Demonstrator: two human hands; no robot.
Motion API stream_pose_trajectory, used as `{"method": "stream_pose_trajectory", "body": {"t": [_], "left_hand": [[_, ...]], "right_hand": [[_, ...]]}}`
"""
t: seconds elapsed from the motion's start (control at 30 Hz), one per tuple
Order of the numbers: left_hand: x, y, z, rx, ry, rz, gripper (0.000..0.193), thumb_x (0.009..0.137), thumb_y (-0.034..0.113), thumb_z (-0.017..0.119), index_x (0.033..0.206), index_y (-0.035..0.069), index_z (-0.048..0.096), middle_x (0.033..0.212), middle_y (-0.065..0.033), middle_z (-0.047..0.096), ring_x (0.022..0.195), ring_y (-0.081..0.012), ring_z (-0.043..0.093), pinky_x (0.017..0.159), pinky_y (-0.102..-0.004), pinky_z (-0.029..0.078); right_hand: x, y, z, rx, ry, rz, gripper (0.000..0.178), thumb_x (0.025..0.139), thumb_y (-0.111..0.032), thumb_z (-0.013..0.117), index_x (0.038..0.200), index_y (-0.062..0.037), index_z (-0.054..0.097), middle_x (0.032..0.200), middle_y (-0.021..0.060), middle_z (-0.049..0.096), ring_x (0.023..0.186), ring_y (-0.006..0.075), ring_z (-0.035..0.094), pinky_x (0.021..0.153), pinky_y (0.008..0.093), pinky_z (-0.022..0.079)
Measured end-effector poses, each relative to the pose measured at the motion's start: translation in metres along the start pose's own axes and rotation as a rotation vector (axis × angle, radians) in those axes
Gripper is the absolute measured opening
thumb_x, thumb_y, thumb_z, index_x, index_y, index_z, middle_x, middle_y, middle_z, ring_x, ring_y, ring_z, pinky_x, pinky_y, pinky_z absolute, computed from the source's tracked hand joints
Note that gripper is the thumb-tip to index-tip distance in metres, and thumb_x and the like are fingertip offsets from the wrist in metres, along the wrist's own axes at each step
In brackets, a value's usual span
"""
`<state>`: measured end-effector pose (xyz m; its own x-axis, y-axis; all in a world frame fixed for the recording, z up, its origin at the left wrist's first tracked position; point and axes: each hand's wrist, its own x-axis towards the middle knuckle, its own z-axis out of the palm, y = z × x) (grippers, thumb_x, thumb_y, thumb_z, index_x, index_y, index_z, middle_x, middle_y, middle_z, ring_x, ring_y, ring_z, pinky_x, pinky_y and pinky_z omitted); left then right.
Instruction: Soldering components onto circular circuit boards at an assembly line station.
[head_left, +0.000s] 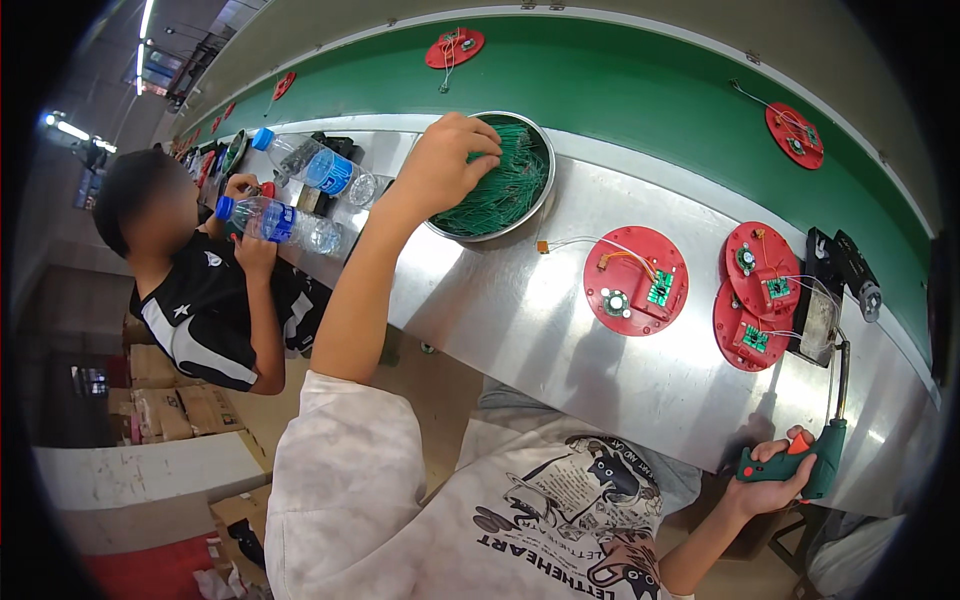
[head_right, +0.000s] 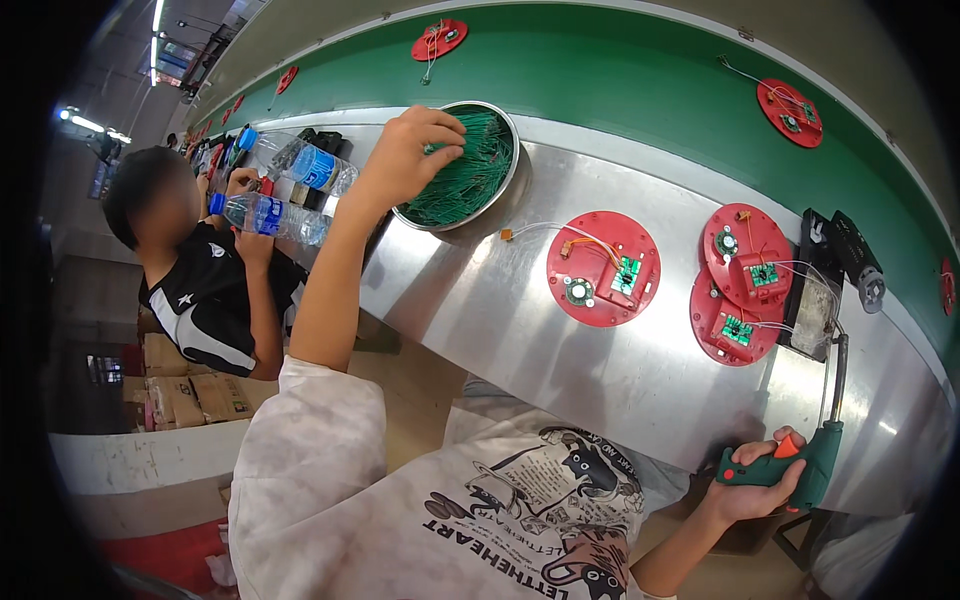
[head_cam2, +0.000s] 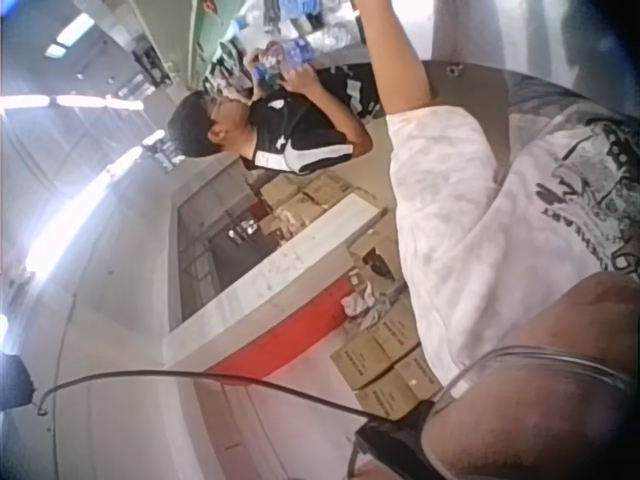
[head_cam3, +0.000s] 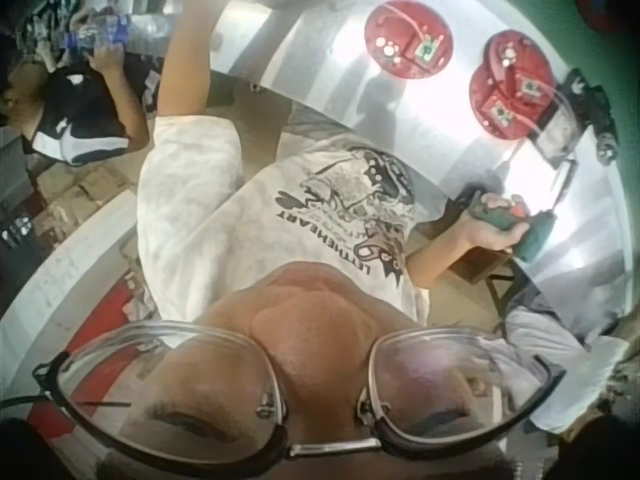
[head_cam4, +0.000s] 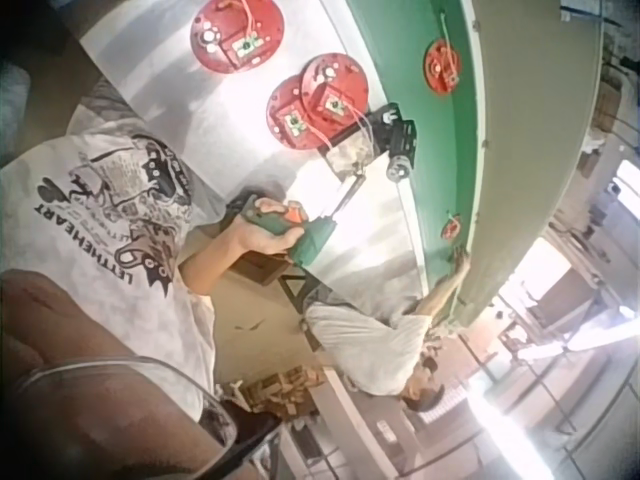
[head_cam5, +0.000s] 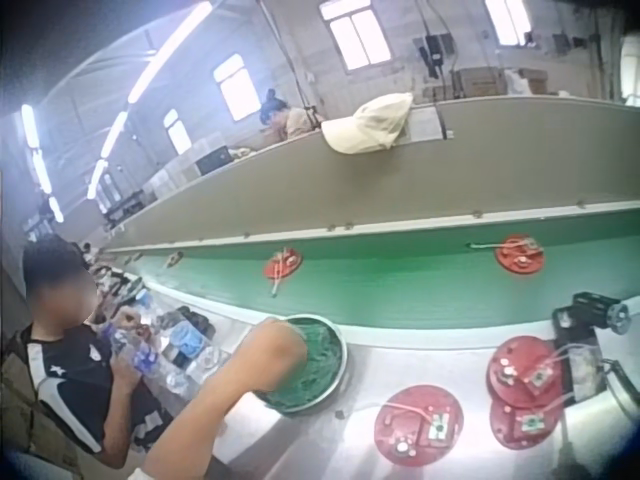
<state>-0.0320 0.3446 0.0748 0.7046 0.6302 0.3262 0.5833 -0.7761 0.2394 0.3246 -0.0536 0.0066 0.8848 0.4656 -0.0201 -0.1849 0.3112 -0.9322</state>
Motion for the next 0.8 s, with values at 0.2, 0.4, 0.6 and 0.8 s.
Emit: {"method": "stream_pose_trajectory", "body": {"t": [0.2,0.4,0.6,0.8], "left_hand": [[0.006,0.024,-0.006,-0.299,0.094,-0.086,0.014,0.088,0.006,0.069,0.1,0.0,0.073,0.094,-0.0107,0.073,0.086,-0.0216,0.069,0.079,-0.0319,0.053],[0.007,0.026,-0.003,-0.385,0.084,-0.178,0.015,0.089,0.009,0.068,0.101,0.001,0.075,0.089,-0.0117,0.073,0.075,-0.0203,0.068,0.072,-0.0307,0.053],[0.003,0.02,0.0,-0.332,0.029,-0.276,0.016,0.093,0.007,0.066,0.105,-0.002,0.072,0.09,-0.0088,0.074,0.084,-0.0139,0.069,0.077,-0.0264,0.054],[0.0,0.016,0.008,-0.492,0.095,-0.324,0.017,0.092,0.009,0.066,0.103,-0.001,0.073,0.088,-0.0126,0.075,0.08,-0.0172,0.071,0.076,-0.0289,0.055]], "right_hand": [[0.0,0.002,-0.005,0.006,-0.028,0.004,0.039,0.105,-0.037,0.039,0.111,-0.0008,0.053,0.088,0.0069,0.057,0.053,0.0119,0.047,0.049,0.0258,0.038],[0.002,0.004,-0.009,0.01,-0.087,-0.021,0.039,0.105,-0.036,0.038,0.113,-0.0014,0.053,0.102,0.0083,0.057,0.054,0.0114,0.048,0.049,0.0262,0.038],[0.001,0.005,-0.011,-0.002,-0.084,-0.017,0.039,0.105,-0.036,0.038,0.113,-0.0012,0.053,0.101,0.0084,0.058,0.054,0.0111,0.047,0.049,0.026,0.038],[0.002,0.003,-0.009,0.012,-0.11,-0.027,0.038,0.105,-0.035,0.038,0.114,-0.0011,0.053,0.102,0.0087,0.057,0.054,0.0109,0.048,0.049,0.0257,0.039]]}}
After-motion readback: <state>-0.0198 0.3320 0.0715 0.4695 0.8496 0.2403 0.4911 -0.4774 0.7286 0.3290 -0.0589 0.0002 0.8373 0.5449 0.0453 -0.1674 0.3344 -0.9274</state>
